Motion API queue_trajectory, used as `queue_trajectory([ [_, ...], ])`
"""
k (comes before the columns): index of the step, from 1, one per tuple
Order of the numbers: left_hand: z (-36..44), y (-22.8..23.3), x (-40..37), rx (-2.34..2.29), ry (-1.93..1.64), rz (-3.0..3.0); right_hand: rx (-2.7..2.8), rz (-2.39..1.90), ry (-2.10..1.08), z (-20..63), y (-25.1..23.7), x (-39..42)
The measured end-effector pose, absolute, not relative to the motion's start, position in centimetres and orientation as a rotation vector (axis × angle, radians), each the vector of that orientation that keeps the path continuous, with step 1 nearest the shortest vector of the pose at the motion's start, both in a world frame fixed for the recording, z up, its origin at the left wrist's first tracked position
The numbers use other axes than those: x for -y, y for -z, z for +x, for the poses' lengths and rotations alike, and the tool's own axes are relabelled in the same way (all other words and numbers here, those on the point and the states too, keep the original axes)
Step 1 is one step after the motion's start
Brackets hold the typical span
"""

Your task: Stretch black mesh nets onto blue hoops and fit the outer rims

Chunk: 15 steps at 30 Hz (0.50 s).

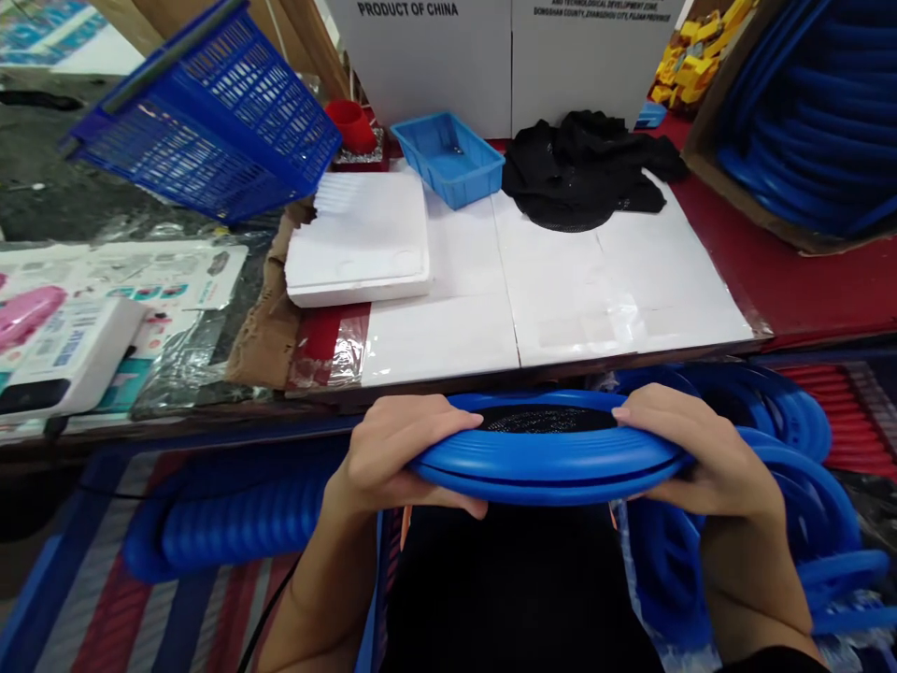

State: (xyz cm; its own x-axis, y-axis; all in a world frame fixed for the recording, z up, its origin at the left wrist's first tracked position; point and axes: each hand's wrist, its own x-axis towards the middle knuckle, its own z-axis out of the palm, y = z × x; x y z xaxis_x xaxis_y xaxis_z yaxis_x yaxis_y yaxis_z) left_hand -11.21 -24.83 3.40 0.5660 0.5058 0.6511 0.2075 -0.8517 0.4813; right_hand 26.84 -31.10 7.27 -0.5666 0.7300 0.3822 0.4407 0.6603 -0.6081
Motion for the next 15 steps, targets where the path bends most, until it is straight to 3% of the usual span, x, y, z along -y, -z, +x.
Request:
queue_trajectory([
  [9,-9.4,-6.3,25.2,-0.535,-0.875,2.434,2.449,-0.925,-0.496,24.6,-9.3,31.2],
  [15,-8.7,-5.9,25.9,-0.576,-0.985,2.588,2.416,-0.960,-0.503,24.3,-8.7,31.5],
])
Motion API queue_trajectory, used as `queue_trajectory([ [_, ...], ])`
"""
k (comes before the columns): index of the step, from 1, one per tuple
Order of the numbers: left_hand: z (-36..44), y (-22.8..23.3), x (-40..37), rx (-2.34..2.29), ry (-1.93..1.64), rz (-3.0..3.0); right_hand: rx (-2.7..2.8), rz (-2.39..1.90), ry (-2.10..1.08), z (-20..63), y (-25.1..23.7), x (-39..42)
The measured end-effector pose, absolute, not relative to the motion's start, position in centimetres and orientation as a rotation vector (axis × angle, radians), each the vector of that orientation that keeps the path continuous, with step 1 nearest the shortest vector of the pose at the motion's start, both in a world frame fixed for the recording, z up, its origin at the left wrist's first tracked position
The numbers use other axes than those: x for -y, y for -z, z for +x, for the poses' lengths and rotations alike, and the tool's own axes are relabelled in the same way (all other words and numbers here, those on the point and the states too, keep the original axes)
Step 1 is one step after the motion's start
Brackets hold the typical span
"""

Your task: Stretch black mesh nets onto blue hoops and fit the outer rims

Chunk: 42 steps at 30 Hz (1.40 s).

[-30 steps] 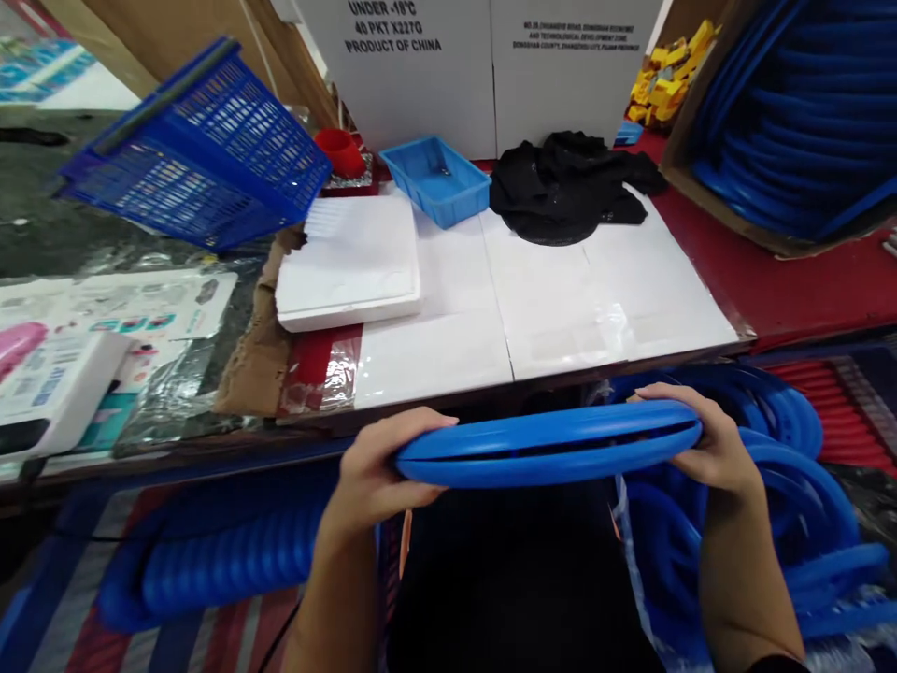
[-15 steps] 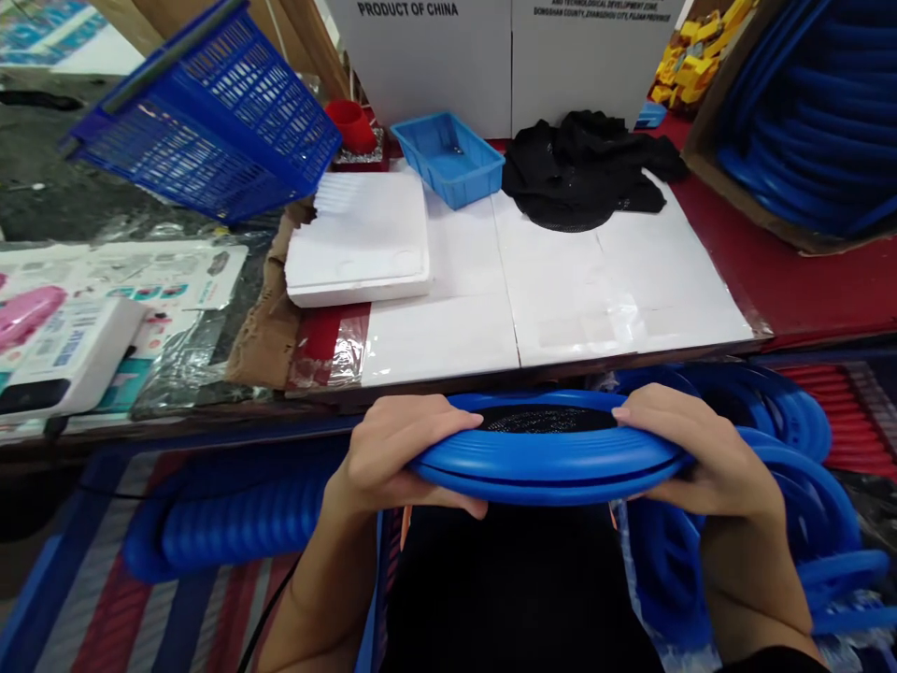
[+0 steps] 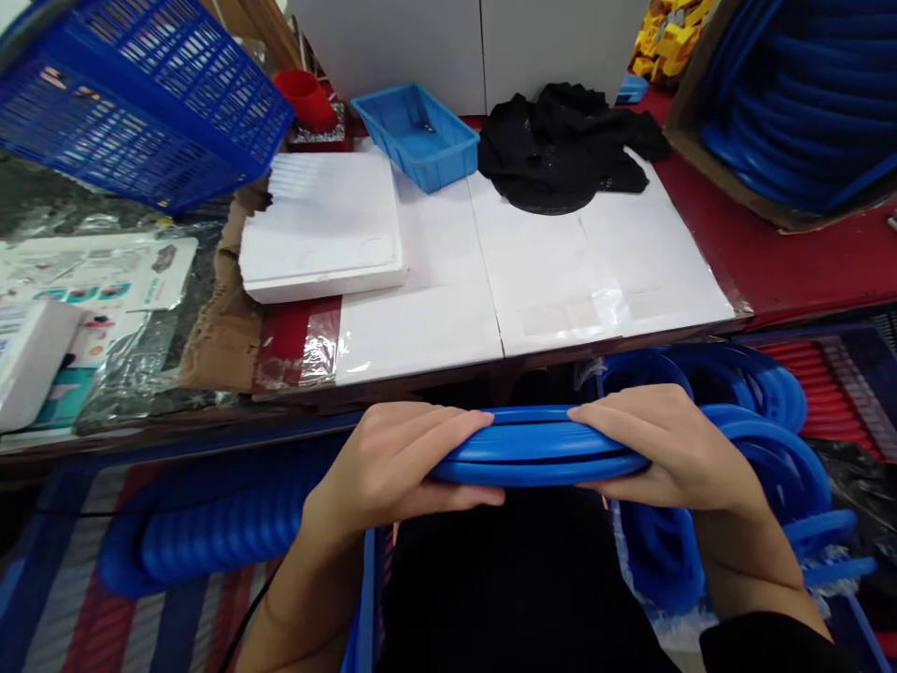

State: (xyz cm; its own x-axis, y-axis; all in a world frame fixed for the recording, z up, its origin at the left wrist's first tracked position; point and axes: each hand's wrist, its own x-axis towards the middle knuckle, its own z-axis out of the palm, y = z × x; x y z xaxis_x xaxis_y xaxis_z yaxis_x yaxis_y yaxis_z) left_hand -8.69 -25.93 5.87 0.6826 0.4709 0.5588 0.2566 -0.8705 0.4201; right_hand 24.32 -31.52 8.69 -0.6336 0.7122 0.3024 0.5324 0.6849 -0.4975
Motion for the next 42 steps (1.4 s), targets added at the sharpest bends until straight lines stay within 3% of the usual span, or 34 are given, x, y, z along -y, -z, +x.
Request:
queue_trajectory([
  [11,-9.1,-5.6,25.8,-0.577,-0.972,2.680,2.268,-0.998,-0.630,23.3,-8.0,31.8],
  [16,-9.1,-7.3,26.2,-0.619,-0.608,2.566,2.281,-1.097,-0.817,22.1,-8.7,32.1],
  [23,-7.3,-8.4,27.6,-0.602,-0.507,2.614,2.494,-0.982,-0.524,21.2,-8.9,31.7],
  [31,-7.2,-7.7,27.6,-0.604,-0.568,2.607,2.572,-0.964,-0.705,20.5,-9.2,29.7],
  [35,-7.8,-7.5,26.7,-0.565,-0.605,2.565,2.594,-0.929,-0.493,20.3,-8.7,29.6],
  [38,-9.7,-6.2,26.0,-0.538,-0.722,2.508,2.572,-0.863,-0.336,21.7,-8.6,29.7],
  [42,-13.1,-2.3,25.1,-0.835,-0.838,2.311,2.385,-0.818,-0.311,25.4,-7.0,29.4],
])
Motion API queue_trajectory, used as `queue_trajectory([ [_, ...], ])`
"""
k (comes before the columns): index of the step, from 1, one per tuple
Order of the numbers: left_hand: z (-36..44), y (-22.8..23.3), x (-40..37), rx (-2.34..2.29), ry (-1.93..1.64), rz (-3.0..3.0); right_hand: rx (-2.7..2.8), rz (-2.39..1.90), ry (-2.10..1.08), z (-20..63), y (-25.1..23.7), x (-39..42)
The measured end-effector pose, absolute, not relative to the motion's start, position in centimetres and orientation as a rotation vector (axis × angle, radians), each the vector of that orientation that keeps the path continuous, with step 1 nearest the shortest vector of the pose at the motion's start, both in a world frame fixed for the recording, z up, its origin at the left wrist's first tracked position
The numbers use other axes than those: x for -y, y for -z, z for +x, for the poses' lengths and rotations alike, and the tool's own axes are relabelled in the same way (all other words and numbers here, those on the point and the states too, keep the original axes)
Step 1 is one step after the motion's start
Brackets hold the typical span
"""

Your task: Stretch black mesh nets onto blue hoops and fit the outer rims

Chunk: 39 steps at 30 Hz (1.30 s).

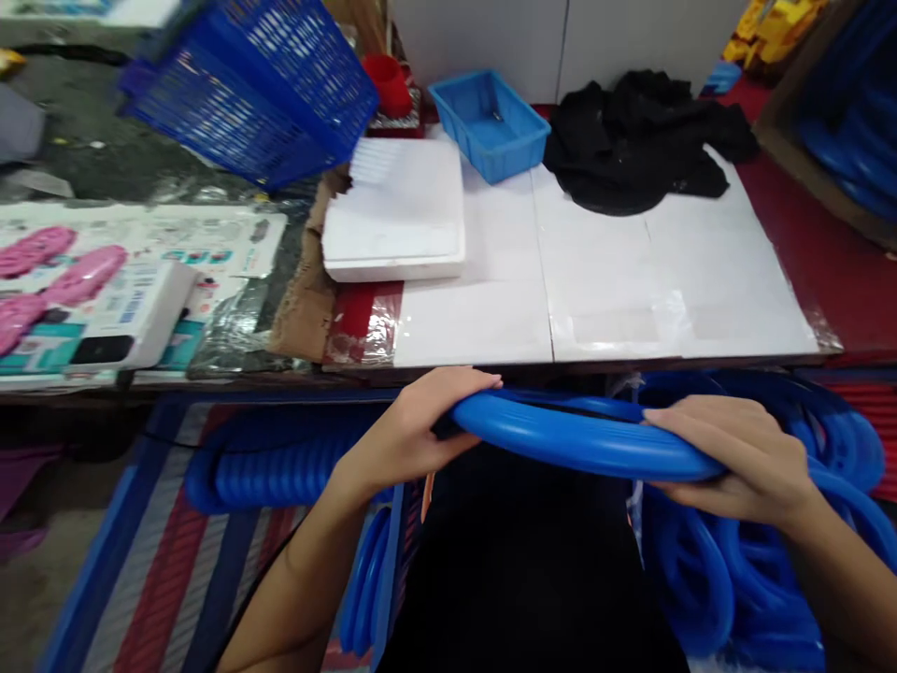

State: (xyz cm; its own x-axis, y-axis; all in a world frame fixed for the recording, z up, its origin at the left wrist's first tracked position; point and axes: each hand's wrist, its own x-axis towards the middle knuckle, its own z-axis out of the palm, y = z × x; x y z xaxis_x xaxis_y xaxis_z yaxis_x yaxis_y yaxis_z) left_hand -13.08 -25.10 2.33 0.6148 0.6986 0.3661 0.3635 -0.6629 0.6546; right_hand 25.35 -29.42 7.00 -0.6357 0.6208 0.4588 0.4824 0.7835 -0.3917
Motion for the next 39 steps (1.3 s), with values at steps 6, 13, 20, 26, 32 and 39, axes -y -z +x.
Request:
queue_trajectory([
  [6,-14.0,1.0,25.1,-0.936,-1.042,2.118,2.159,-0.819,-0.383,28.6,-2.2,28.7],
  [13,-12.1,-0.8,26.5,-0.825,-1.091,2.406,2.267,-0.928,-0.440,27.9,-2.6,30.2],
  [20,-11.2,-0.6,27.2,-0.937,-1.053,2.456,2.235,-0.912,-0.227,25.3,-3.8,30.0],
  [26,-9.7,-2.5,27.3,-1.025,-0.826,2.394,2.387,-0.937,-0.153,21.8,-6.6,29.7],
  [32,-5.9,-5.4,27.0,-0.892,-0.641,2.387,2.582,-0.931,-0.051,20.3,-9.7,29.1],
  [39,-11.2,1.3,24.3,-0.588,-1.280,1.965,2.273,-1.099,-0.685,30.5,-4.8,28.3],
])
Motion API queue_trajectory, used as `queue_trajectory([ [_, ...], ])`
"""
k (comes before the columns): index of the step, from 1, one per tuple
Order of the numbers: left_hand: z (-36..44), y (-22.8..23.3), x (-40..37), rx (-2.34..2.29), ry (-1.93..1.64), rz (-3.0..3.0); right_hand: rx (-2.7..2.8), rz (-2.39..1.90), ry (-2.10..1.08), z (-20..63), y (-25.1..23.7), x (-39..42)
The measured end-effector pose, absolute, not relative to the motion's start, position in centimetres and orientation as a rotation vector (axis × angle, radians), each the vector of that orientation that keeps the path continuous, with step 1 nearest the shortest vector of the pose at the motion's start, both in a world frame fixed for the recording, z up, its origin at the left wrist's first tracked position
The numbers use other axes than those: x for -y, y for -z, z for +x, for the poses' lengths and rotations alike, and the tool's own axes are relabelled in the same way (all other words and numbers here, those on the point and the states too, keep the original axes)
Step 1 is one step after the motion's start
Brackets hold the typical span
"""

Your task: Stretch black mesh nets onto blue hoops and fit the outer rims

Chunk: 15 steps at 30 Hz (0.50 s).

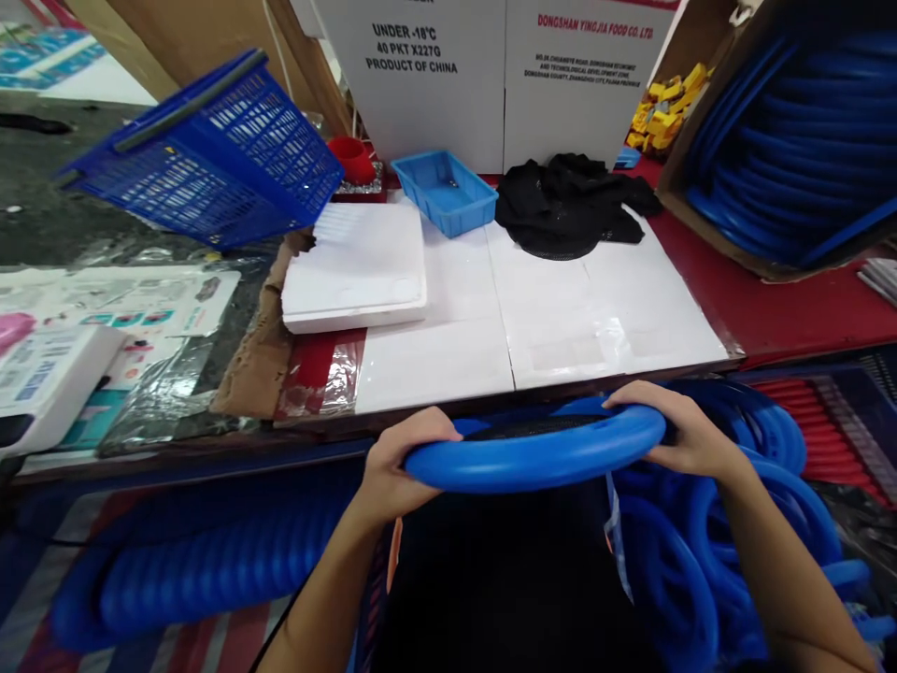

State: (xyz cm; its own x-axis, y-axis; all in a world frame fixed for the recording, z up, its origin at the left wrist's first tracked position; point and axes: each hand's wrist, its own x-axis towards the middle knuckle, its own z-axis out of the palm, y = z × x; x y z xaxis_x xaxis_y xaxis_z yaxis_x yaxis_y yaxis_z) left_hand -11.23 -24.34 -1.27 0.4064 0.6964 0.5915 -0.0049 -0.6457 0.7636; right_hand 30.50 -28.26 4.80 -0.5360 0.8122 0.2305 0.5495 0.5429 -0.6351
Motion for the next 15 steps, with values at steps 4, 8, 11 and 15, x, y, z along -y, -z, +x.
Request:
queue_trajectory([
  [4,-11.7,2.3,23.8,-0.656,-1.056,1.902,2.108,-1.084,-0.727,31.0,-1.7,29.2],
  [8,-9.0,-1.0,24.4,-0.765,-0.780,2.043,2.125,-1.092,-0.618,28.1,-3.0,29.9],
  [11,-6.4,-3.1,25.2,-0.687,-0.660,2.246,2.320,-1.159,-0.621,26.1,-5.2,30.2],
  [15,-4.5,-4.0,26.1,-0.572,-0.657,2.483,2.467,-1.067,-0.579,24.9,-6.3,30.7],
])
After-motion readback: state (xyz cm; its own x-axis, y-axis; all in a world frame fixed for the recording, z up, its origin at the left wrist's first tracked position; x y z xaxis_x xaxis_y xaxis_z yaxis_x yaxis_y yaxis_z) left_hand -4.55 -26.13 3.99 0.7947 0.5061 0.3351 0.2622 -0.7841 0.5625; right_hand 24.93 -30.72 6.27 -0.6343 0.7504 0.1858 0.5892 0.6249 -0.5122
